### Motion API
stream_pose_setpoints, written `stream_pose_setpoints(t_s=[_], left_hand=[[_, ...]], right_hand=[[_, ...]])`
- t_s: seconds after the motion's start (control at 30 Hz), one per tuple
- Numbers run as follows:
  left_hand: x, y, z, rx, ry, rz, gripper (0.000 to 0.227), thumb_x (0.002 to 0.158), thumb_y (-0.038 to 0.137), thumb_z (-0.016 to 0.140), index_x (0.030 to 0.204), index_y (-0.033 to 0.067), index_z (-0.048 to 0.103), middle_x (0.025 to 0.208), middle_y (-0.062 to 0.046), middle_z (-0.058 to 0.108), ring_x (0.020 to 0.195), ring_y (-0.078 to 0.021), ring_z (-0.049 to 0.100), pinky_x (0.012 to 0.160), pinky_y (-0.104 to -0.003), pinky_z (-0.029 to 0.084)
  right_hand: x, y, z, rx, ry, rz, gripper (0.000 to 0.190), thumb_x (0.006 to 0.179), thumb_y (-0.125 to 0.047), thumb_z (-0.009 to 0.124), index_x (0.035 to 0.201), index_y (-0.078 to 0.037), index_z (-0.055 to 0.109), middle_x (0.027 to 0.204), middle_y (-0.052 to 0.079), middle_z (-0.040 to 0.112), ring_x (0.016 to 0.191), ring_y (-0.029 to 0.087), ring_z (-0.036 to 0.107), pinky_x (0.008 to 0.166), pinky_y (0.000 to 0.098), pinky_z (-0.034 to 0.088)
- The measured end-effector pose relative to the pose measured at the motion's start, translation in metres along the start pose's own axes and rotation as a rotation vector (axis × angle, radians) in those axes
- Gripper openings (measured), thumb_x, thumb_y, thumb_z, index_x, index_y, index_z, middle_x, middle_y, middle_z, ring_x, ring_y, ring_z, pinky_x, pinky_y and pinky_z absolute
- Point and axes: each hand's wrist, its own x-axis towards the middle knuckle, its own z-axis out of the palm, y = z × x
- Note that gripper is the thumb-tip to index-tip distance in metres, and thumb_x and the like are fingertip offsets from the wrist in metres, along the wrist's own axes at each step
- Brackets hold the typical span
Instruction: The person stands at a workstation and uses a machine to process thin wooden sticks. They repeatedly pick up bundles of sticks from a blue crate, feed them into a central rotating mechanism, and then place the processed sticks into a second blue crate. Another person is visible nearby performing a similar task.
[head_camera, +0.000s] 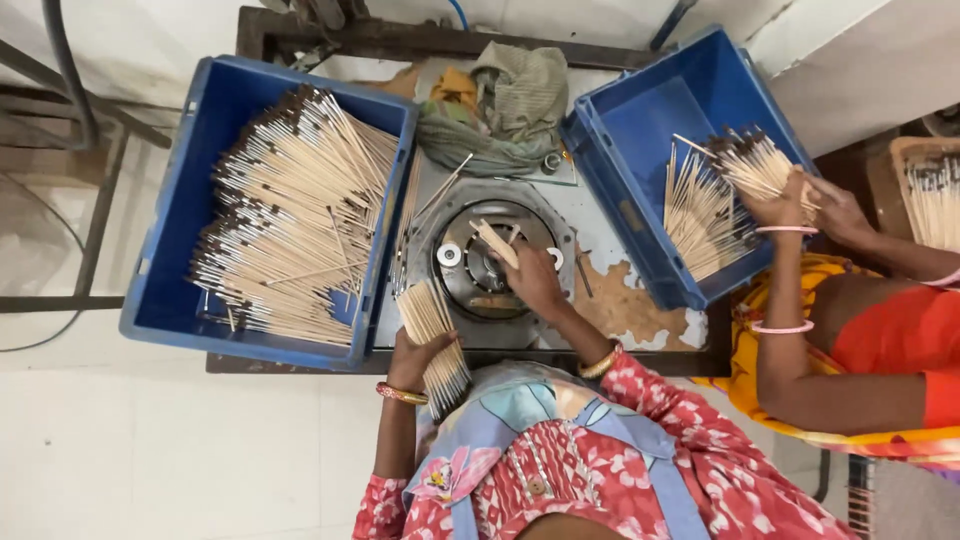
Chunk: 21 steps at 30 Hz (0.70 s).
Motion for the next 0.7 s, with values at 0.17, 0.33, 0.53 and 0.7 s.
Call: stream_pose_setpoints(t_s=[0.17, 0.33, 0.53, 0.7], left_hand=[[-0.001, 0.041, 0.036, 0.486, -0.031, 0.360, 0.034, 0.078, 0.006, 0.085, 0.108, -0.0033, 0.071, 0.093, -0.013, 0.078, 0.082, -0.0221, 0.075, 0.071, -0.035, 0.062], [0.023, 0.036, 0.027, 0.752, -0.132, 0.515, 0.038, 0.074, 0.006, 0.087, 0.108, -0.0024, 0.071, 0.096, -0.011, 0.078, 0.085, -0.0190, 0.075, 0.074, -0.032, 0.059], [0.022, 0.006, 0.009, 0.193, 0.022, 0.245, 0.031, 0.079, 0.005, 0.086, 0.105, -0.0068, 0.075, 0.093, -0.014, 0.078, 0.080, -0.0202, 0.075, 0.069, -0.033, 0.060], [0.011, -0.012, -0.006, -0.005, 0.112, 0.080, 0.034, 0.074, 0.004, 0.086, 0.102, -0.0036, 0.068, 0.087, -0.012, 0.074, 0.076, -0.0228, 0.075, 0.065, -0.035, 0.061]], right_hand=[[-0.018, -0.052, -0.035, 0.155, -0.194, -0.083, 0.039, 0.089, -0.030, 0.076, 0.118, -0.005, 0.070, 0.093, 0.021, 0.074, 0.082, 0.038, 0.073, 0.072, 0.0451, 0.055], [-0.004, -0.015, -0.045, 0.182, -0.352, -0.020, 0.037, 0.091, -0.034, 0.075, 0.116, -0.007, 0.072, 0.090, 0.019, 0.076, 0.080, 0.033, 0.076, 0.072, 0.0436, 0.056], [0.008, 0.007, -0.022, -0.273, -0.070, -0.097, 0.027, 0.088, -0.013, 0.067, 0.114, -0.005, 0.067, 0.084, 0.022, 0.070, 0.075, 0.041, 0.070, 0.069, 0.0514, 0.055], [0.016, 0.022, 0.006, -0.258, -0.077, -0.102, 0.027, 0.082, -0.010, 0.069, 0.108, -0.001, 0.066, 0.089, 0.026, 0.068, 0.080, 0.047, 0.068, 0.069, 0.0566, 0.053]])
